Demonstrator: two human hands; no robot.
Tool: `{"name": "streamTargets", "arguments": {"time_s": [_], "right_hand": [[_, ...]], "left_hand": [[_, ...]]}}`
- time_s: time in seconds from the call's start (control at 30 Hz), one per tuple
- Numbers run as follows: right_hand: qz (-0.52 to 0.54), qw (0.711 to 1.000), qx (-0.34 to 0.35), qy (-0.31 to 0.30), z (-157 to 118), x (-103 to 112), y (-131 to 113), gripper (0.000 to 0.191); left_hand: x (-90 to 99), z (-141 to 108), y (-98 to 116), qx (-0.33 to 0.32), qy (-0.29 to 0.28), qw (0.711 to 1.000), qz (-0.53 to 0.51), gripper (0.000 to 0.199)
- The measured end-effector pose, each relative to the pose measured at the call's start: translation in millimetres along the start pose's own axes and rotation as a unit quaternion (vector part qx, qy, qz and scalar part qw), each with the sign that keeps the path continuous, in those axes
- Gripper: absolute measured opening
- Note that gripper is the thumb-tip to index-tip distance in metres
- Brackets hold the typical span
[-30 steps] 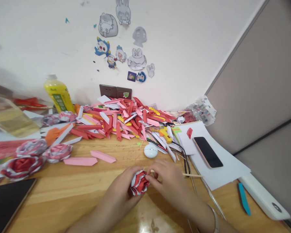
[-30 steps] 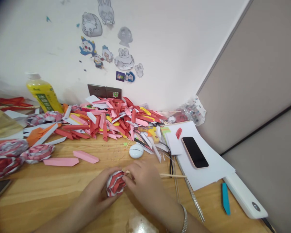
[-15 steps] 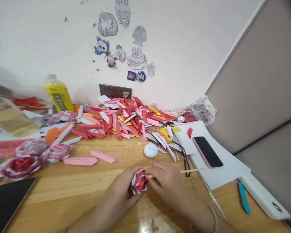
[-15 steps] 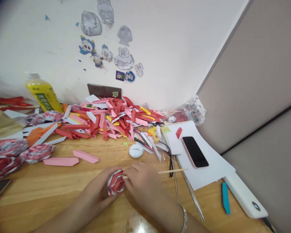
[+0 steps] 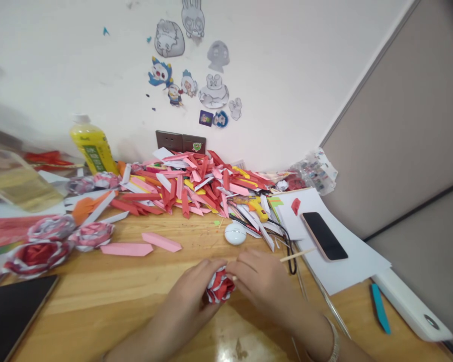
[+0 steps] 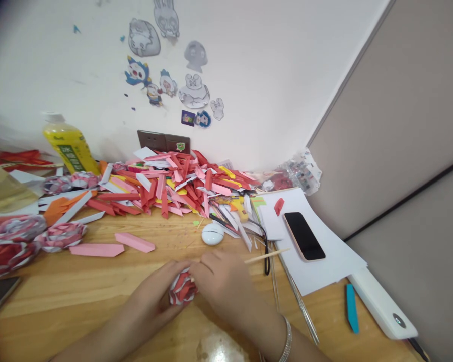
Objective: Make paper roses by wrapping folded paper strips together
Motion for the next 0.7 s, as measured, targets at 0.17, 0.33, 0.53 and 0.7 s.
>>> {"name": "streamTargets", "arguments": {"time_s": [0.17,0.33,0.53,0.7], "right_hand": [[-0.025,0.999,0.022,0.001,-1.5,-2.5,-2.4,0.031],[-0.031,0.999,0.030,-0.015,-3.7,-9.4,-1.0,0.029],[-0.048,0.998,0.045,-0.023,-2.9,-10.9,-4.9,0.030],[-0.049,0.997,0.058,-0.021,-2.6,-8.6,-6.9,0.026]], "left_hand": [[-2.1,0.1,-2.4,0.006,-0.009,1.000,0.014,0.045],[-2.5,1.3,-2.5,0.002,-0.008,0.999,0.034,0.046],[-1.6,-0.1,-3.1,-0.005,0.003,0.999,0.048,0.049],[-2.7,-1.0,-3.7,-0.008,-0.001,0.999,0.052,0.050]]}}
Point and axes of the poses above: each hand's wrist, its own z-axis towards the middle knuckle, its own x-axis out of the back of the hand, y = z × x, the point moved 9 cm from there along z, towards the middle knuckle, and after that the axes turned 1 degree about -x, right-handed, at the moved point
